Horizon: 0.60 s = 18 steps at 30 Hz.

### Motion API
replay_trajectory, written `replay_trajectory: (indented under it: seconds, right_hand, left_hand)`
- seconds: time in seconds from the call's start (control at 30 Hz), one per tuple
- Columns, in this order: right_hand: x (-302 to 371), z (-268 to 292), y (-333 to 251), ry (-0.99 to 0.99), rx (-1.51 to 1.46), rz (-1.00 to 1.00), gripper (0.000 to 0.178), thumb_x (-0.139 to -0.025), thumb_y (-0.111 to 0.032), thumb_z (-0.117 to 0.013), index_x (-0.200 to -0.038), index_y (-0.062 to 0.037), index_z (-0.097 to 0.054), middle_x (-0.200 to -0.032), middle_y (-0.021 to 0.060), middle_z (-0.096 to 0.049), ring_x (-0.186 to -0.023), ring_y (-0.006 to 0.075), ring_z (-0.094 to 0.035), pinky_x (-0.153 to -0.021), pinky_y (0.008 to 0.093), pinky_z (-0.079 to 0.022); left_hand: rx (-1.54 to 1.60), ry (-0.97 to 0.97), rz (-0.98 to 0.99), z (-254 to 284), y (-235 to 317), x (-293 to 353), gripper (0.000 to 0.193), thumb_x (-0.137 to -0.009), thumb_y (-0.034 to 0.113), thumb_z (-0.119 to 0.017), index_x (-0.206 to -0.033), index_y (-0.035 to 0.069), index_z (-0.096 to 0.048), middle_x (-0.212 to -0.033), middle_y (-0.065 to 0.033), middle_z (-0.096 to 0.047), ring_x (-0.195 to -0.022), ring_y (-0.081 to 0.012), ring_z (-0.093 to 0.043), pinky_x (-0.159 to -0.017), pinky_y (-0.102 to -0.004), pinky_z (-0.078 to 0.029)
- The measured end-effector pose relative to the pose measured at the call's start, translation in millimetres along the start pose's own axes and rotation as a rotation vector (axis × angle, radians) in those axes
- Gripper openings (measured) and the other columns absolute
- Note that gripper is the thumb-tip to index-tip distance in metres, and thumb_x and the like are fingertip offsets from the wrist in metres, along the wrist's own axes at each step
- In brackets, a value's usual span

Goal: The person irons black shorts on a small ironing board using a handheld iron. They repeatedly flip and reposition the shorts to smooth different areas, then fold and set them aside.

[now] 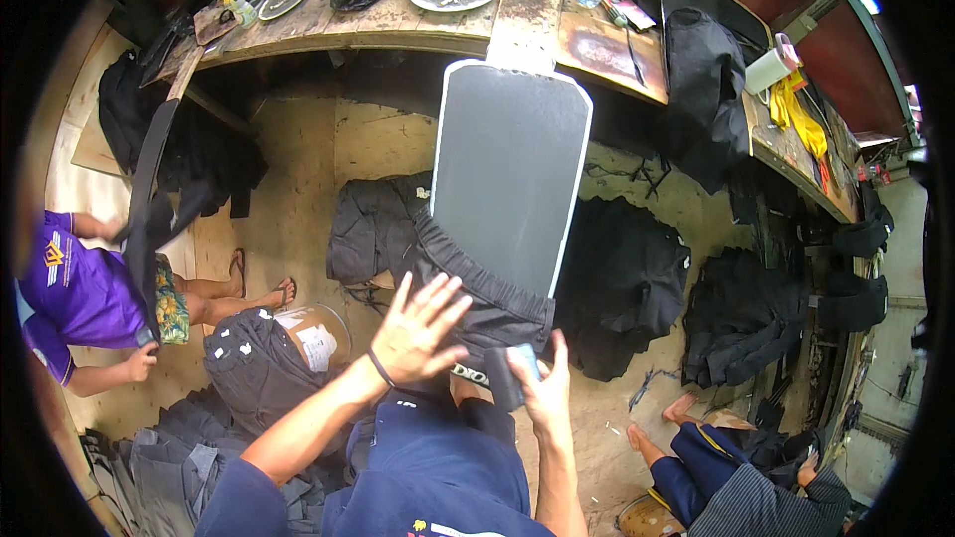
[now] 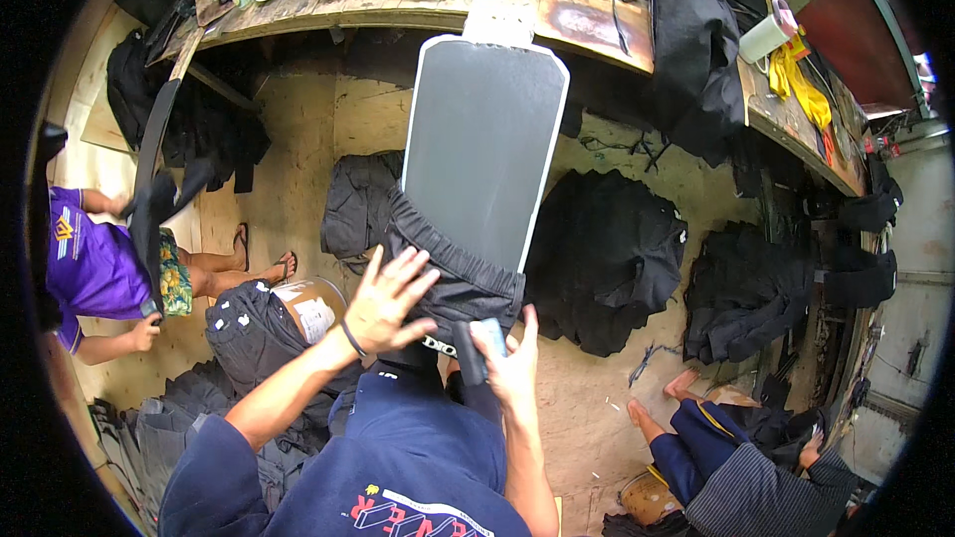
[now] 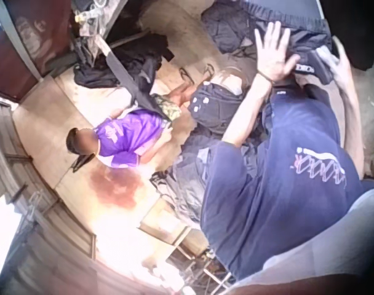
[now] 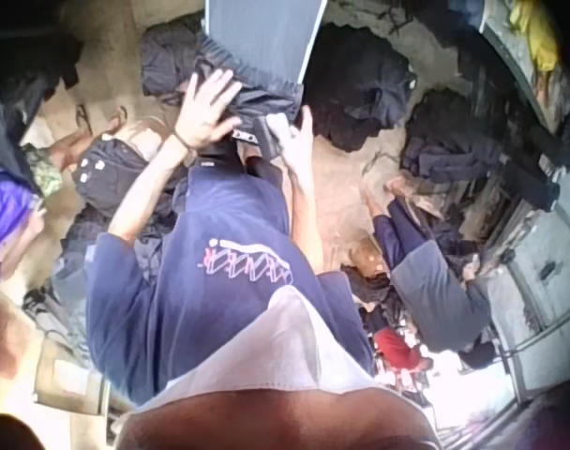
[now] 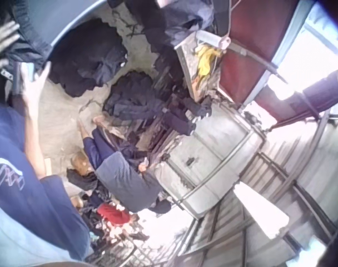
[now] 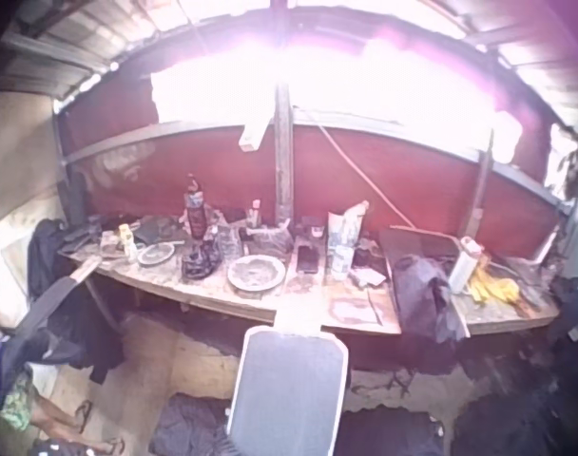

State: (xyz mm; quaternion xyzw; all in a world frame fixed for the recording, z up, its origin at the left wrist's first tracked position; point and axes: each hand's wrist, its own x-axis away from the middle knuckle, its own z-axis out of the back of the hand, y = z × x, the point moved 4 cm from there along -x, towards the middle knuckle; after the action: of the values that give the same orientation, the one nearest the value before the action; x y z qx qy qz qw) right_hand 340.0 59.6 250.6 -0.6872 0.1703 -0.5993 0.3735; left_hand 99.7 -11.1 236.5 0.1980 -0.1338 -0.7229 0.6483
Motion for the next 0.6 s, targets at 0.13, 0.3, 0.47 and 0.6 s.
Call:
replay_trajectory:
  seconds: [0.13, 0.3, 0.47, 0.6]
  right_hand:
    - [-55, 19, -28, 0.089, -0.05, 0.044, 0.07, -0.097, -0.024, -0.086, -0.15, 0.0125, -0.058, -0.137, 0.015, -0.073, -0.123, 0.0191, -0.069, -0.109, 0.0348, -0.052]
    - [-195, 10, -114, 0.02, -0.43, 0.207, 0.049, -0.105, -0.042, -0.077, -0.122, 0.0036, -0.073, -0.115, 0.0075, -0.078, -0.093, 0.0172, -0.077, -0.082, 0.0319, -0.063]
    - [-259, 8, -162, -0.114, -0.597, 0.05, 0.044, -0.103, -0.041, -0.079, -0.127, -0.0053, -0.073, -0.11, 0.0045, -0.078, -0.083, 0.0157, -0.076, -0.064, 0.0268, -0.062]
    - [-168, -13, -164, 0.369, 0.1, 0.64, 0.056, -0.096, -0.027, -0.087, -0.14, 0.0008, -0.067, -0.112, 0.0102, -0.076, -0.094, 0.0251, -0.075, -0.087, 0.038, -0.062]
  left_hand:
    - [-0.083, -0.096, 0.125, -8, -11, -54, 0.105, -0.096, 0.074, -0.063, -0.173, 0.009, -0.031, -0.183, -0.0191, -0.019, -0.17, -0.0363, -0.016, -0.126, -0.0821, -0.002]
    - [-0.219, -0.015, 0.073, -3, -81, -229, 0.118, -0.094, 0.086, -0.053, -0.175, 0.006, -0.021, -0.184, -0.0174, -0.015, -0.171, -0.0331, -0.01, -0.128, -0.0789, 0.0]
    - [-0.282, -0.006, 0.05, -3, -120, -284, 0.126, -0.086, 0.094, -0.055, -0.176, 0.011, -0.023, -0.184, -0.0152, -0.017, -0.171, -0.0328, -0.009, -0.13, -0.075, 0.001]
    - [-0.137, 0.155, -0.166, 15, -118, -300, 0.121, -0.08, 0.091, -0.068, -0.172, 0.021, -0.034, -0.182, -0.0166, -0.021, -0.171, -0.0325, -0.011, -0.132, -0.0713, 0.002]
